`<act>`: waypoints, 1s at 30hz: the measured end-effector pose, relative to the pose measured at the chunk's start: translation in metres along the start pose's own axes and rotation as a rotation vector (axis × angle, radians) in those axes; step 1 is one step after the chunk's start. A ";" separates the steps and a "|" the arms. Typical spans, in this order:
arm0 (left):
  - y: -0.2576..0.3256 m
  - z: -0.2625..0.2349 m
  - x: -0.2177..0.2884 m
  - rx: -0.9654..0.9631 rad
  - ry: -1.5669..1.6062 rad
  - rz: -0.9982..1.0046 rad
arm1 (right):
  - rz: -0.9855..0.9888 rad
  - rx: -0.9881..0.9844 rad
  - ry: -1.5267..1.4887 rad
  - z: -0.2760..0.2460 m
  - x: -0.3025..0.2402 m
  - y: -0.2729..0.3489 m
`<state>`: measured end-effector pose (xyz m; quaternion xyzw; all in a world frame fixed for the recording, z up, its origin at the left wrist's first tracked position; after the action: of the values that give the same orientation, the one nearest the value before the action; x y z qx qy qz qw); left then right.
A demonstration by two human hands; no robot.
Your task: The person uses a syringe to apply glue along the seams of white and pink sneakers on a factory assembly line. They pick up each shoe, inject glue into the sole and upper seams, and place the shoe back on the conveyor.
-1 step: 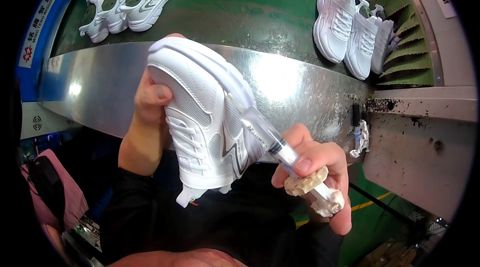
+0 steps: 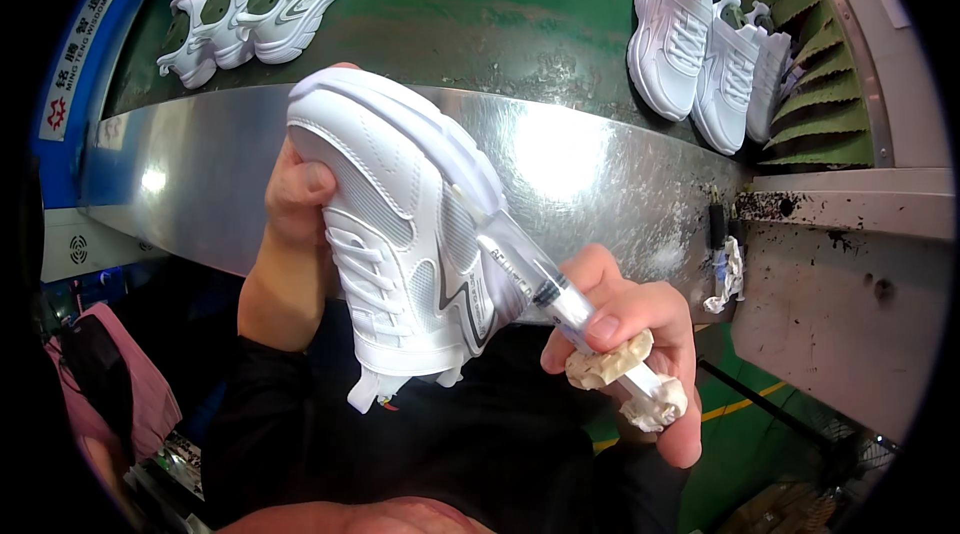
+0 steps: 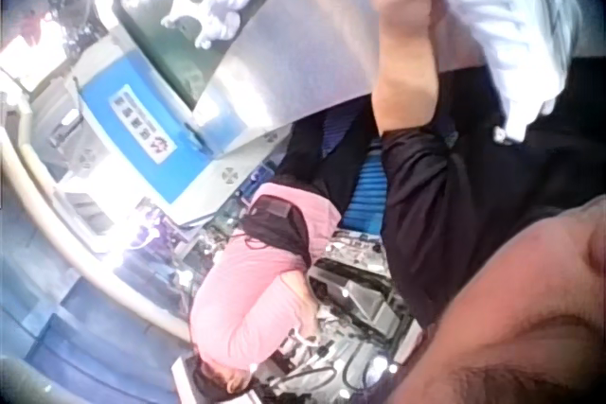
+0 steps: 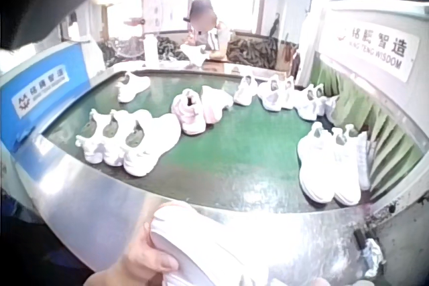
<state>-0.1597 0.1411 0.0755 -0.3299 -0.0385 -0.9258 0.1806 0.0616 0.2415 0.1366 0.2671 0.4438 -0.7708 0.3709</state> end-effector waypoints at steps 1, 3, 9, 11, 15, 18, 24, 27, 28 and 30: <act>0.000 0.003 0.001 0.044 -0.012 0.010 | -0.051 -0.015 -0.023 -0.002 0.003 0.001; 0.000 0.000 -0.001 0.070 -0.003 -0.035 | -0.039 -0.004 -0.051 -0.006 0.007 0.004; -0.003 -0.010 -0.003 0.051 0.052 -0.058 | 0.109 0.101 -0.057 -0.011 0.012 0.015; -0.003 -0.012 -0.003 0.056 0.059 -0.054 | 0.077 0.081 -0.071 -0.013 0.012 0.020; -0.006 -0.013 0.000 0.003 0.055 -0.078 | -0.014 0.033 -0.100 -0.019 0.019 0.027; -0.011 -0.015 0.000 -0.049 0.064 -0.096 | -0.004 0.056 -0.102 -0.020 0.021 0.036; -0.015 -0.020 -0.002 -0.011 0.112 -0.104 | 0.050 0.121 -0.114 -0.019 0.022 0.054; -0.017 -0.025 -0.004 0.008 0.126 -0.089 | 0.060 0.162 -0.117 -0.015 0.025 0.065; -0.018 -0.028 -0.005 0.011 0.130 -0.090 | 0.060 0.172 -0.112 -0.015 0.025 0.071; -0.018 -0.039 -0.008 0.094 0.131 -0.107 | 0.064 0.181 -0.096 -0.015 0.026 0.080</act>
<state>-0.1838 0.1527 0.0407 -0.2574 -0.0876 -0.9508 0.1483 0.1124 0.2194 0.0719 0.2765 0.3453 -0.8074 0.3904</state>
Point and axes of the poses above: each hand's wrist, its own y-axis away from the middle knuckle, its own z-axis out of the palm, x = y × z, the point moved 4 cm from there along -y, towards the middle knuckle, and after that the axes turned 7 degrees about -z, right-handed, at the moved point
